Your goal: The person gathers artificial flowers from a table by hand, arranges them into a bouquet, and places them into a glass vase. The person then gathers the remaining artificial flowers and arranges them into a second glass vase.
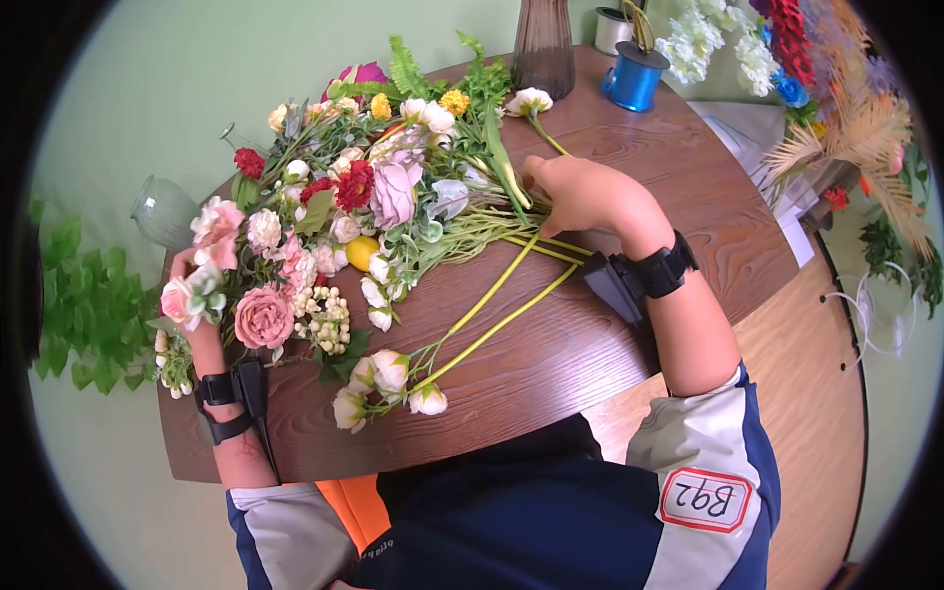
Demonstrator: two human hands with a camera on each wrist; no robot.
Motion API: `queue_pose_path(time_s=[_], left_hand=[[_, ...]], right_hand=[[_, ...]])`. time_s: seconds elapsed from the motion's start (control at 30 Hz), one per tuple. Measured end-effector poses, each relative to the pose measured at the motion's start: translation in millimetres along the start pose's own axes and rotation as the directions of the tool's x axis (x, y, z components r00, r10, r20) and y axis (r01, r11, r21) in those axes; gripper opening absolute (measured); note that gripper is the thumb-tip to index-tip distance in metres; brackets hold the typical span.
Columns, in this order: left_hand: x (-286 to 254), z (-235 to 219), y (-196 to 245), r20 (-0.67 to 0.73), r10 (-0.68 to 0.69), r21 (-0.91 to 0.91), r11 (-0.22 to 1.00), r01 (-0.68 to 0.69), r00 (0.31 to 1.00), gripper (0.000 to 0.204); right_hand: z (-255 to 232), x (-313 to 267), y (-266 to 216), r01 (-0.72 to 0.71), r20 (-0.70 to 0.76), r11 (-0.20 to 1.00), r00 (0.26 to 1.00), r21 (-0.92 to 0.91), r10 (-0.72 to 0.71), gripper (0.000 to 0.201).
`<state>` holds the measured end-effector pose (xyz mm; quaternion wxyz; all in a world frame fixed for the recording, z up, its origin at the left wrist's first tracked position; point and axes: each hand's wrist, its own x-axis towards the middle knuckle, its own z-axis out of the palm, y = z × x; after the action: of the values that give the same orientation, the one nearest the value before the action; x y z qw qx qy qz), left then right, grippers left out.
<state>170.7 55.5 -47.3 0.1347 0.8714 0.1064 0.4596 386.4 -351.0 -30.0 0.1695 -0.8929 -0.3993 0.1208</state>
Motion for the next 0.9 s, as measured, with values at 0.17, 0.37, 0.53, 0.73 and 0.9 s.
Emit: queue_pose_path(time_s=[0.17, 0.37, 0.53, 0.73, 0.9], left_hand=[[-4, 2, 6, 0.205, 0.091, 0.114, 0.987, -0.116, 0.975, 0.015], [-5, 6, -6, 0.256, 0.039, 0.067, 0.996, -0.058, 0.966, 0.015], [-8, 6, -19, 0.346, -0.001, 0.205, 0.976, -0.074, 0.938, 0.021], [-14, 14, -26, 0.217, 0.088, 0.222, 0.965, -0.137, 0.972, 0.022], [-15, 13, -27, 0.221, 0.052, 0.231, 0.967, -0.104, 0.974, 0.023]], right_hand=[[0, 2, -4, 0.001, -0.114, 1.000, 0.994, 0.006, -0.001, 0.054], [-6, -2, -19, 0.008, -0.313, 0.999, 0.950, 0.044, 0.006, 0.045], [-4, 5, -17, 0.063, -0.469, 0.989, 0.883, 0.134, 0.007, 0.037], [-2, 13, -10, 0.153, -0.500, 0.856, 0.855, 0.493, 0.136, 0.030], [-16, 8, -14, 0.358, -0.634, 0.628, 0.717, 0.691, 0.290, 0.021]])
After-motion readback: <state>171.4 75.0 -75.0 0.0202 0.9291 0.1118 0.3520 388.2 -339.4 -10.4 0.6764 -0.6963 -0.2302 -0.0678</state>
